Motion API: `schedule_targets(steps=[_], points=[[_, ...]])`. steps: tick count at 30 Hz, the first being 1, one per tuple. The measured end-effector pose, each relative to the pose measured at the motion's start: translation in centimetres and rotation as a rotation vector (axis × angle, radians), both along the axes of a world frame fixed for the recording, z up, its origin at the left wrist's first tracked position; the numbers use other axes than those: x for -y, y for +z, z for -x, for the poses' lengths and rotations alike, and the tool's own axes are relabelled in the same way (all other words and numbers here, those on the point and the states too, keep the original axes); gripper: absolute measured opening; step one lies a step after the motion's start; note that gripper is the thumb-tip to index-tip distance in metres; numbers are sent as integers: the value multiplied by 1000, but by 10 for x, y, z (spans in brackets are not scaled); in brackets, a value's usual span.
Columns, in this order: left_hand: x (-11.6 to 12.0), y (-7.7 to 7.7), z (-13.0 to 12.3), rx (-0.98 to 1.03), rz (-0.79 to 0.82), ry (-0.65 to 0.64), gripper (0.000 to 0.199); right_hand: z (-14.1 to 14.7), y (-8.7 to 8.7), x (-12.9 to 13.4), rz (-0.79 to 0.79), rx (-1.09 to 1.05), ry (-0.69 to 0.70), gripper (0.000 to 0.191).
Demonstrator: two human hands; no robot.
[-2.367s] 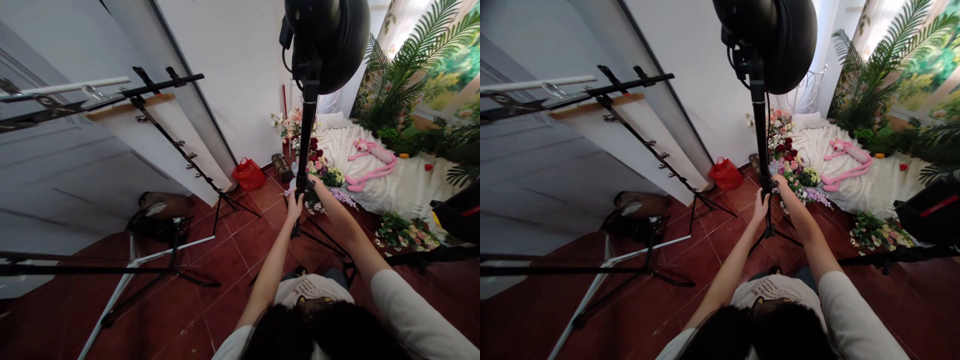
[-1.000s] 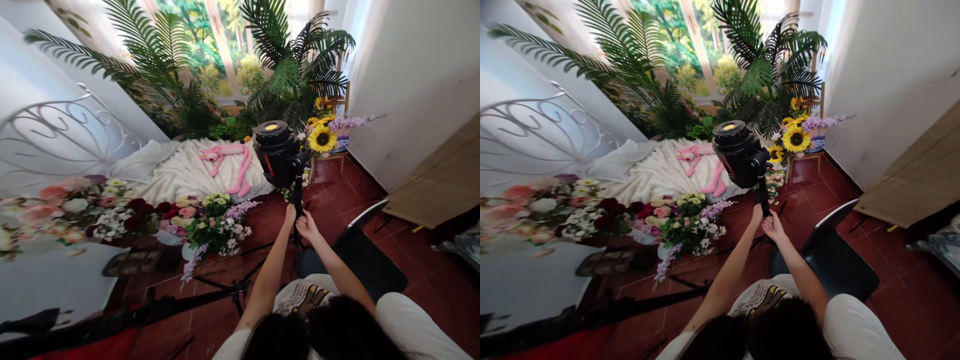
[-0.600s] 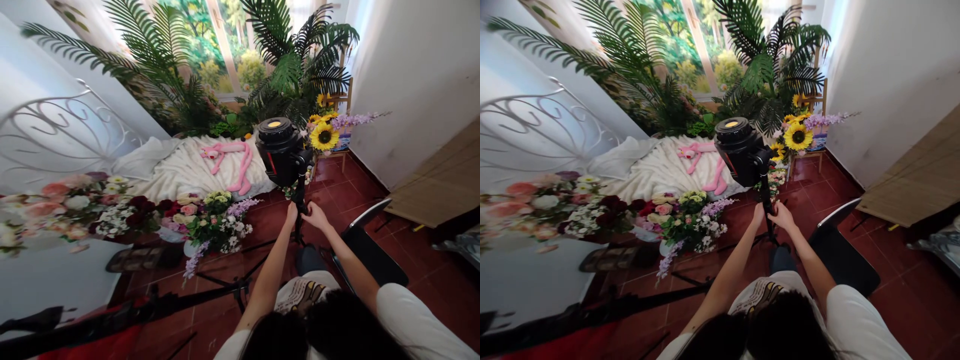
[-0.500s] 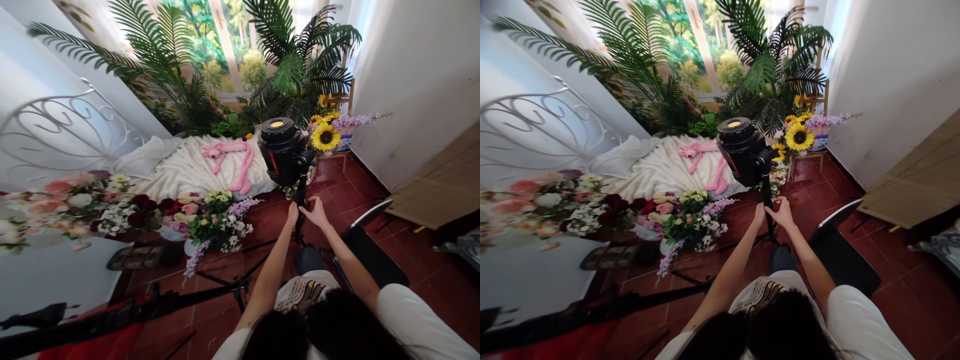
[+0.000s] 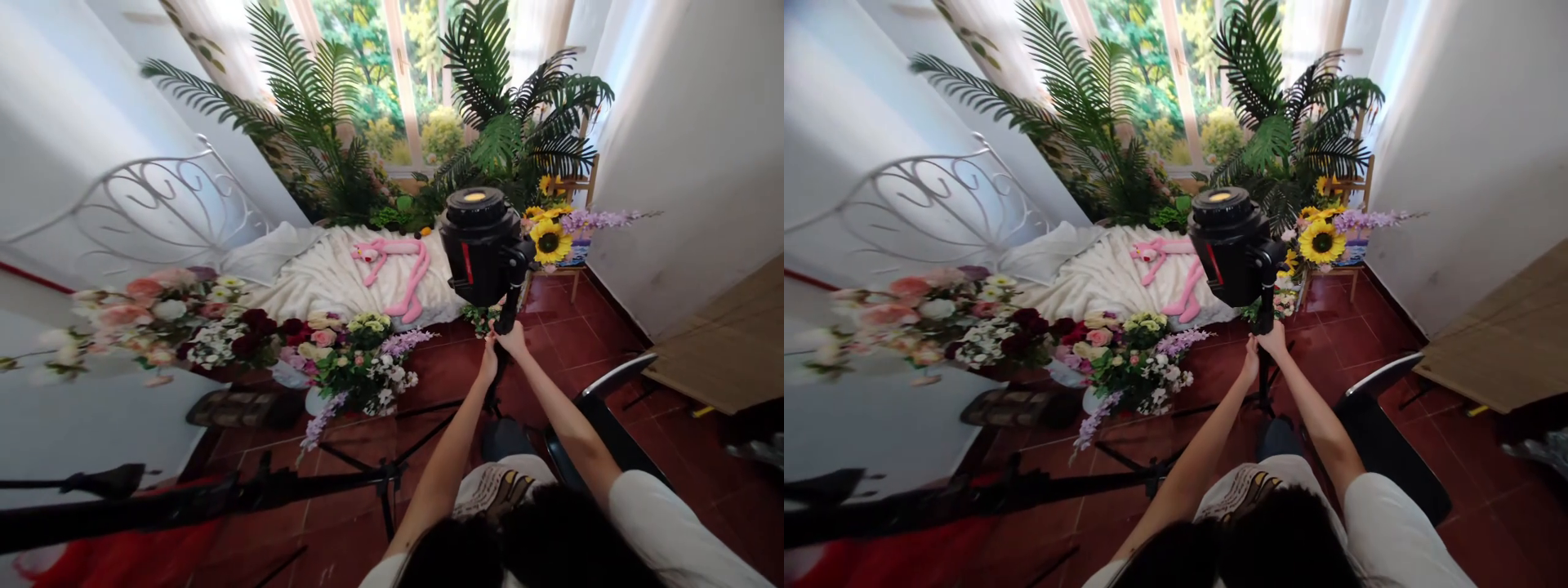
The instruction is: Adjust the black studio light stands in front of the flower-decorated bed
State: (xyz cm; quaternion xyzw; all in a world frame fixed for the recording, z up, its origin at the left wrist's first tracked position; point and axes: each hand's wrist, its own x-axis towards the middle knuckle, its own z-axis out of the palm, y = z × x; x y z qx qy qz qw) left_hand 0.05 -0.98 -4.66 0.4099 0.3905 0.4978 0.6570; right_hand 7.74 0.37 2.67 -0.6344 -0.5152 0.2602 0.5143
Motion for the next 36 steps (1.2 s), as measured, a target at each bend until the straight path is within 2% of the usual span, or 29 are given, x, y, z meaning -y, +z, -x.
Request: schedule_targets(steps=[4,6,8,11,14,17,20,22,26,30,33,36], points=[[7,7,3,-180,-127,10,55,2,57,-8,-139,-71,30,24],[10,14,4,-275,-247,4,51,4,87,-12,-162,-64,17,27],[10,22,4,-348,-311,-12,48,4,109,-14,-159,-54,-16,29],[9,31,2,-398,-298,-17,45,4,127,-14,-149,-38,-27,30],[7,33,0,-373,-259,9,41,2,130,-6,-160,0,31,29],[8,30,-1,-299,-249,47,36,-3,122,13,-230,23,119,30],[8,28,-3,-257,-274,50,33,-14,95,41,-234,-6,194,42],[8,27,-3,-264,-276,38,33,-21,68,62,-143,16,189,40],[8,26,-3,-309,-258,50,33,-30,13,99,98,255,82,31],[10,27,-2,-336,-265,32,33,-25,-17,119,243,377,30,31],[10,28,-2,-317,-241,28,32,-15,-28,118,289,275,19,36],[10,28,-2,-312,-191,21,32,-2,-36,110,336,-91,35,48]])
